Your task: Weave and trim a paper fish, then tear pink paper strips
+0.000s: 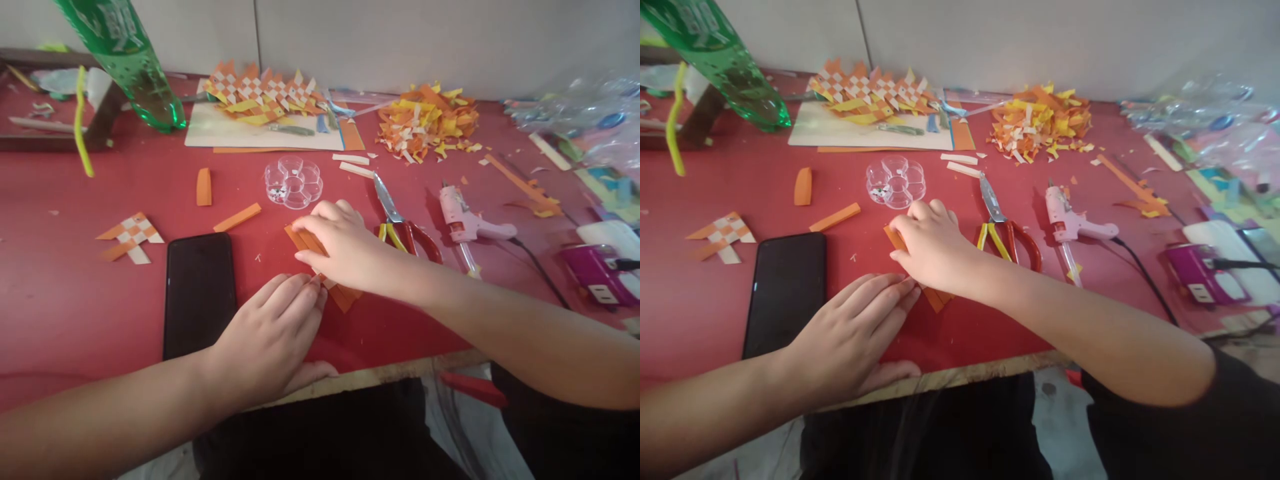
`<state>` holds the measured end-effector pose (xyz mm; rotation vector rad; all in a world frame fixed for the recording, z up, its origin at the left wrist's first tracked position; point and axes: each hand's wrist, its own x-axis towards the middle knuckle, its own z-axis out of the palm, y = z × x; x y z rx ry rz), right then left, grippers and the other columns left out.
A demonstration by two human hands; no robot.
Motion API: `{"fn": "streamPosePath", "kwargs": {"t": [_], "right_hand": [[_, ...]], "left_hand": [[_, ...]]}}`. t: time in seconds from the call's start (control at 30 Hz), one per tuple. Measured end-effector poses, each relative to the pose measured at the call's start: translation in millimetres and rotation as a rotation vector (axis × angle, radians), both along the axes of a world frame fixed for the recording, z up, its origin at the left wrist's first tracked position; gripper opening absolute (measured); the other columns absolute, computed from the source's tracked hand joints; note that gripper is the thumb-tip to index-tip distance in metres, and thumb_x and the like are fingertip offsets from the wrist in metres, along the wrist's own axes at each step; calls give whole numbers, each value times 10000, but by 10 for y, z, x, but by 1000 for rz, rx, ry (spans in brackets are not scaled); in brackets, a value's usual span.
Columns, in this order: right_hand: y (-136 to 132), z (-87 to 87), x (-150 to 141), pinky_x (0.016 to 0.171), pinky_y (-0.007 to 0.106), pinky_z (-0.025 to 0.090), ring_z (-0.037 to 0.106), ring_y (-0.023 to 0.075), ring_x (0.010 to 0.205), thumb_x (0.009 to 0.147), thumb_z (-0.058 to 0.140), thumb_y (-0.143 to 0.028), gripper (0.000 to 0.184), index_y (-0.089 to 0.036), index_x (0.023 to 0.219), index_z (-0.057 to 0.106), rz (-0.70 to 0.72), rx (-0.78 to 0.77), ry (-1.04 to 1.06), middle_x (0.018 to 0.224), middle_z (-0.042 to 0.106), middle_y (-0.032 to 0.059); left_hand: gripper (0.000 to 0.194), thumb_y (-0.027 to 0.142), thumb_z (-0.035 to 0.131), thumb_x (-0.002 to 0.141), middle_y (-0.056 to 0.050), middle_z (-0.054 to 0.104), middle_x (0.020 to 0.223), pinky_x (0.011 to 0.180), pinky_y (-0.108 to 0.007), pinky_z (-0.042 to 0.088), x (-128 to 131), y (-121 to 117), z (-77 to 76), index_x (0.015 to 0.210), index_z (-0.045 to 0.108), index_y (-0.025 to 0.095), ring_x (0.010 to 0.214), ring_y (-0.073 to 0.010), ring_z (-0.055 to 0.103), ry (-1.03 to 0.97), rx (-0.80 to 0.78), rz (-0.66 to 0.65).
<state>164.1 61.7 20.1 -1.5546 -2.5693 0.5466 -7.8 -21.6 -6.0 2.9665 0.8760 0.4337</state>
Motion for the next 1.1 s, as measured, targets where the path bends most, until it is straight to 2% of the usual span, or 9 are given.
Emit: {"fn": "streamPosePath", "kwargs": {"t": [0.1,0.2,0.3,0.47,0.6,0.73,0.8,0.93,1.1], "right_hand": [[42,-111,33,984,466,383,456,270,1022,868,668,-275,437,-232,1301,632,31,51,54,1100,569,98],[62,-156,62,982,437,384,458,250,988,856,691,-251,304,-263,1157,734,11,110,116,1018,581,81],[37,-123,86,958,388,402,485,227,975,844,702,-209,201,-235,1030,774,14,113,226,981,616,67],[-30,-41,151,903,359,432,551,176,889,862,642,-112,236,-203,1075,693,108,52,362,994,711,19],[-66,-72,205,926,417,433,531,227,1024,869,613,-106,196,-215,1010,696,113,126,325,1063,664,59],[-84,-106,224,951,481,416,416,299,1240,882,593,-155,114,-231,896,676,58,273,289,1336,489,106],[-75,-94,229,955,485,410,421,299,1225,896,574,-174,90,-225,863,641,112,317,300,1304,509,112],[-53,-60,255,840,386,463,560,210,925,899,531,-146,72,-209,863,525,218,177,372,925,627,60],[-96,-75,327,755,292,499,650,165,908,888,538,-118,306,-191,1178,475,115,-18,442,975,666,50]], "left_hand": [[828,691,439,880,-200,651,1203,1006,-503,447,2,0,-8,1270,605,-21,1086,-373,581,9,-4,5],[824,694,431,881,-198,647,1213,1013,-505,448,4,4,-10,1264,610,-13,1093,-375,579,11,-7,5],[816,692,428,883,-198,650,1199,995,-508,464,5,9,-7,1254,616,-10,1082,-377,584,8,-4,9],[831,695,434,878,-203,642,1202,997,-517,469,5,9,4,1277,596,-16,1087,-379,575,16,-10,6],[811,688,434,881,-202,651,1174,991,-523,479,6,4,-7,1250,614,-11,1077,-376,576,5,-17,2],[829,707,440,865,-207,648,1176,1002,-528,475,10,6,-25,1233,624,-12,1089,-385,571,-5,-12,6],[847,712,436,864,-211,638,1202,1014,-529,469,10,10,-20,1266,603,-15,1105,-387,566,9,-21,9],[853,700,442,870,-221,631,1217,1018,-536,469,4,16,10,1285,585,-32,1116,-392,567,32,-42,1],[834,690,465,866,-219,644,1158,1016,-529,483,9,16,20,1246,607,-40,1114,-391,574,7,-51,-14]]}}
